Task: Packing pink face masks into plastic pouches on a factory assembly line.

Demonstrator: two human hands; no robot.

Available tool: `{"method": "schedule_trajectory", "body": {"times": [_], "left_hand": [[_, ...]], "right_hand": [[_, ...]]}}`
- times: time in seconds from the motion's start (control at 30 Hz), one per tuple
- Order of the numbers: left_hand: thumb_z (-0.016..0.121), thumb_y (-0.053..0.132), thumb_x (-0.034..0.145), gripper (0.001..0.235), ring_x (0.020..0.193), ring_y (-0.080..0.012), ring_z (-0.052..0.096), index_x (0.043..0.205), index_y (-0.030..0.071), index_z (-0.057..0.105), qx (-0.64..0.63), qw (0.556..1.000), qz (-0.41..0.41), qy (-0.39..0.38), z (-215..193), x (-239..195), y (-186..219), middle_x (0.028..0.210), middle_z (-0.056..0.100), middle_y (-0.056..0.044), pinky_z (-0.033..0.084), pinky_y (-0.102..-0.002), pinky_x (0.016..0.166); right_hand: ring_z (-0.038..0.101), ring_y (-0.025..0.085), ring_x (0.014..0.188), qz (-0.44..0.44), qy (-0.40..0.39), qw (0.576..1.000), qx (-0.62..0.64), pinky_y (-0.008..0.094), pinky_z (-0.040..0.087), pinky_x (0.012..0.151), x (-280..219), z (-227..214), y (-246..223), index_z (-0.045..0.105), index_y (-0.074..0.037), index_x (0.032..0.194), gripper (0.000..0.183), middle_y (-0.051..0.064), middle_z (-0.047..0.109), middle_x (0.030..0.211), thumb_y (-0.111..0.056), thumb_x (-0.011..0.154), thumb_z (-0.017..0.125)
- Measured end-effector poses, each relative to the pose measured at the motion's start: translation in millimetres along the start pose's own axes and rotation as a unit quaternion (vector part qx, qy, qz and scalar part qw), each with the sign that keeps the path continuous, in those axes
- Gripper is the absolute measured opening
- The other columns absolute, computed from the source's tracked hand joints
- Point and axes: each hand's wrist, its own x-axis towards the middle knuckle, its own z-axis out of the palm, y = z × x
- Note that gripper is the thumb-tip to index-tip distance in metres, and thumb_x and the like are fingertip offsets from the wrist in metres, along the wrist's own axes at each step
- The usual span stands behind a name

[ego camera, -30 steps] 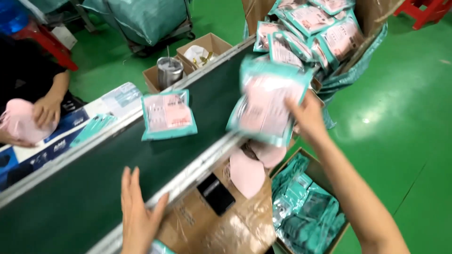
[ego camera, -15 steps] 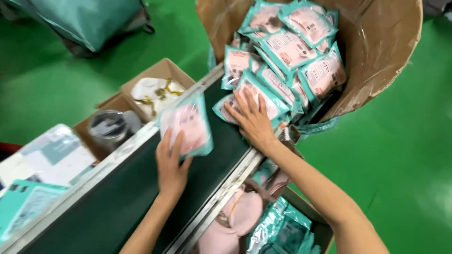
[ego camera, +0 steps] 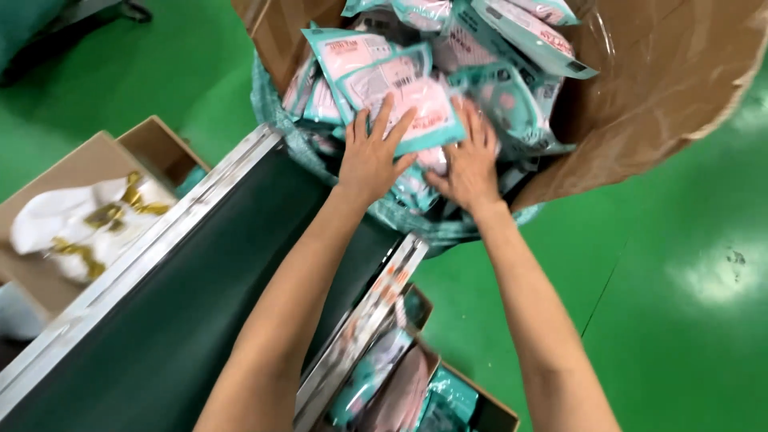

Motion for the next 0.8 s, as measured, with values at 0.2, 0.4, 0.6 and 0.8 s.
{"method": "schedule_trajectory", "body": {"times": [0.2, 0.4, 0.6, 0.8], "left_hand": [[0.072, 0.057, 0.084, 0.058, 0.148, -0.0432, 0.024, 0.126, 0.016, 0.073, 0.085, 0.981, -0.032, -0.169, 103.2, 2.9, -14.6, 0.172, 0.02, -0.006, 0.03, -0.061, 0.115], [0.075, 0.056, 0.076, 0.088, 0.145, -0.0483, 0.019, 0.148, 0.013, 0.051, 0.039, 0.984, -0.082, -0.155, 108.2, -11.4, -3.6, 0.163, 0.027, -0.01, 0.026, -0.071, 0.104], [0.078, 0.048, 0.077, 0.079, 0.142, -0.0413, 0.04, 0.146, 0.015, 0.055, -0.056, 0.977, -0.037, -0.204, 52.3, -30.4, -25.5, 0.151, 0.047, -0.016, 0.031, -0.061, 0.119], [0.073, 0.038, 0.09, 0.055, 0.126, -0.0422, 0.057, 0.134, 0.007, 0.062, -0.233, 0.951, -0.101, -0.176, 25.4, 9.6, -25.9, 0.134, 0.061, -0.021, 0.047, -0.051, 0.106]], "right_hand": [[0.039, 0.042, 0.135, 0.198, -0.146, 0.962, 0.116, 0.055, 0.034, 0.108, -53.1, 114.9, 89.0, 0.059, -0.009, 0.136, 0.071, 0.023, 0.042, 0.148, -0.042, 0.077, 0.082], [0.056, 0.037, 0.116, 0.233, -0.253, 0.93, 0.132, 0.048, 0.044, 0.096, -21.4, 68.9, 57.4, 0.069, -0.011, 0.127, 0.05, 0.021, 0.059, 0.128, -0.042, 0.088, 0.076], [0.072, 0.033, 0.097, 0.269, -0.288, 0.908, 0.141, 0.041, 0.055, 0.084, 40.6, -127.2, -18.4, 0.079, -0.013, 0.117, 0.035, 0.02, 0.076, 0.108, -0.042, 0.099, 0.07], [0.026, 0.048, 0.148, 0.042, 0.119, 0.99, -0.055, 0.069, 0.028, 0.113, 104.5, -122.2, -25.0, 0.057, -0.021, 0.151, 0.088, 0.023, 0.034, 0.161, -0.044, 0.071, 0.087]]}}
